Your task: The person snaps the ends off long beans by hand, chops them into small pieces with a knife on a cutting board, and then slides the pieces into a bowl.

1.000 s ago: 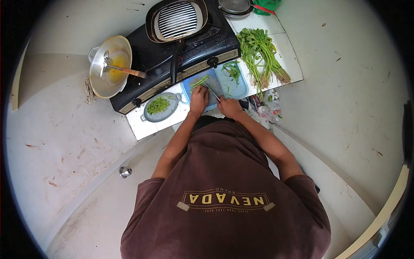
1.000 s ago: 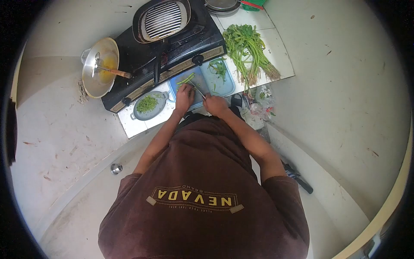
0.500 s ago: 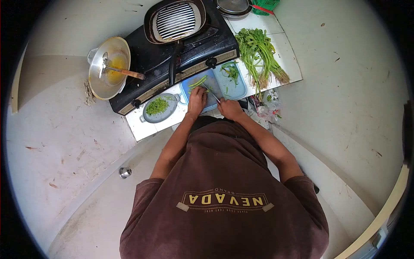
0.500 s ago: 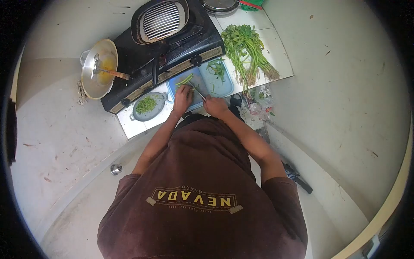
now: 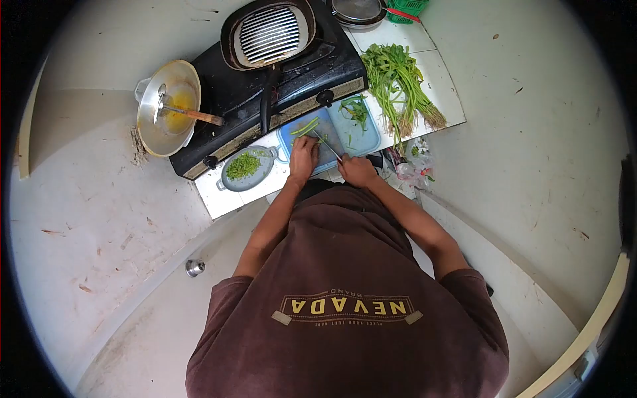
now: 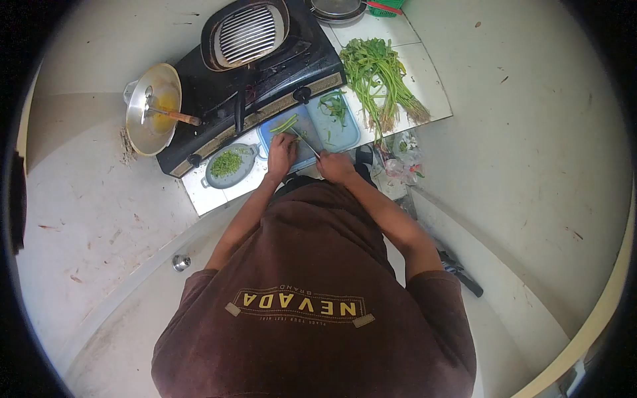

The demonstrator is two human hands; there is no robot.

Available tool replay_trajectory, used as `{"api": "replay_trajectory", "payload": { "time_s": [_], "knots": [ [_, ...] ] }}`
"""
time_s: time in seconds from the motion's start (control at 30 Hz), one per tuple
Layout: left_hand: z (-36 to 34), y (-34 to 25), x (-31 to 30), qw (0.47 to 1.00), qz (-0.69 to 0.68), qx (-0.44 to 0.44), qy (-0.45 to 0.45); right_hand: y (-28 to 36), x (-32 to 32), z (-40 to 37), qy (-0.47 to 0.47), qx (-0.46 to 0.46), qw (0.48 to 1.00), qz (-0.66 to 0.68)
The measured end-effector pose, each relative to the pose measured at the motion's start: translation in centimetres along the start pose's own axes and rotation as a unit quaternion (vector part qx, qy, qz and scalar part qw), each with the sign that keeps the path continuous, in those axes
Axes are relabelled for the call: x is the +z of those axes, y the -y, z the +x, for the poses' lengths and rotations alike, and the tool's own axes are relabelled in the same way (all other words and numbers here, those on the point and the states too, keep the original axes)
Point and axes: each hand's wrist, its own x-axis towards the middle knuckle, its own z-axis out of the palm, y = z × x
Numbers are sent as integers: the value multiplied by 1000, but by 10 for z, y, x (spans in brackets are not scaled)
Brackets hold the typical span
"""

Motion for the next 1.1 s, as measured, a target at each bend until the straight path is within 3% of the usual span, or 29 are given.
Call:
{"api": "replay_trajectory", "payload": {
  "time_s": [0.27, 0.47, 1.1],
  "knots": [
    [1, 0, 0, 1000, -3, -4, 2, 1, 9, 3, -6, 13, 1000, -1],
    [1, 0, 0, 1000, 3, -3, 8, 6, 0, 4, 44, 30, 999, -10],
    [0, 1, 2, 1000, 4, -7, -5, 5, 5, 1, 1, -10, 1000, -14]
  ]
}}
